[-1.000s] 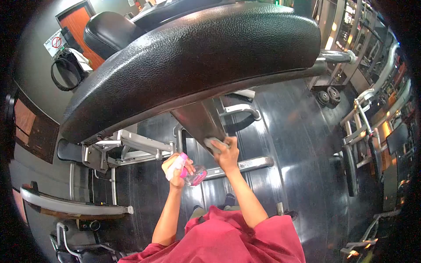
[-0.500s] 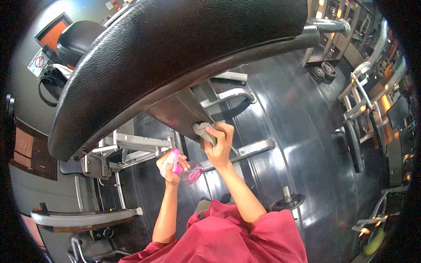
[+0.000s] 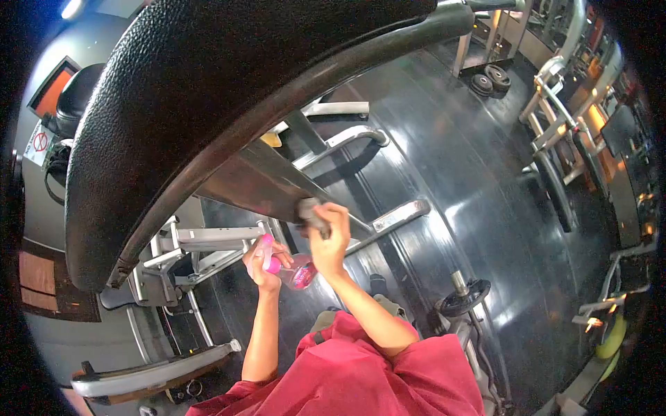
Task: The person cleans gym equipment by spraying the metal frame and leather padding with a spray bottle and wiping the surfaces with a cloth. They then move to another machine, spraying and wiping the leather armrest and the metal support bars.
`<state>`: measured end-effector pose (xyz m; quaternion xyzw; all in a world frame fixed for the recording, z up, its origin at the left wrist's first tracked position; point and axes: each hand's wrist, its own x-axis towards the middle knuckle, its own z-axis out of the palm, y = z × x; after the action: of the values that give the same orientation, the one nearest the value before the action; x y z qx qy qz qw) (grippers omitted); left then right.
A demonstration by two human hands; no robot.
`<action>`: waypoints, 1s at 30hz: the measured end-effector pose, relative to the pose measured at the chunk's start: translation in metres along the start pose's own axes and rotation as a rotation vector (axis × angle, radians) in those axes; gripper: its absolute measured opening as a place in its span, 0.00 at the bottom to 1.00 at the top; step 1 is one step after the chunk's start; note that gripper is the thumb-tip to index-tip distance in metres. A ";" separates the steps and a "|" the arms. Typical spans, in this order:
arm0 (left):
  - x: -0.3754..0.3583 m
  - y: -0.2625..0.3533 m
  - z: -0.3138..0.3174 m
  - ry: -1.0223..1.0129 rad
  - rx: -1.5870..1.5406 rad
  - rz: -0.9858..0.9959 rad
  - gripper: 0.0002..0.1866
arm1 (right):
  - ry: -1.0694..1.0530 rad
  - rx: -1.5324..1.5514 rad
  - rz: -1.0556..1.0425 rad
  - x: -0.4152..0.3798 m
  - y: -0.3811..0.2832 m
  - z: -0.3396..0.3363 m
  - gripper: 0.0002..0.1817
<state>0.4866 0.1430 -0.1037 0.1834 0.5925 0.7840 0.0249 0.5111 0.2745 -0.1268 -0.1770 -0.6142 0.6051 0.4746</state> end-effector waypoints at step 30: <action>0.007 0.012 -0.056 -0.176 -0.047 -0.038 0.29 | -0.089 -0.415 -0.202 -0.026 0.029 -0.004 0.18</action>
<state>0.4646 0.0892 -0.1034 0.2397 0.5727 0.7780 0.0961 0.5164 0.2621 -0.1634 -0.1815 -0.7605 0.4223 0.4586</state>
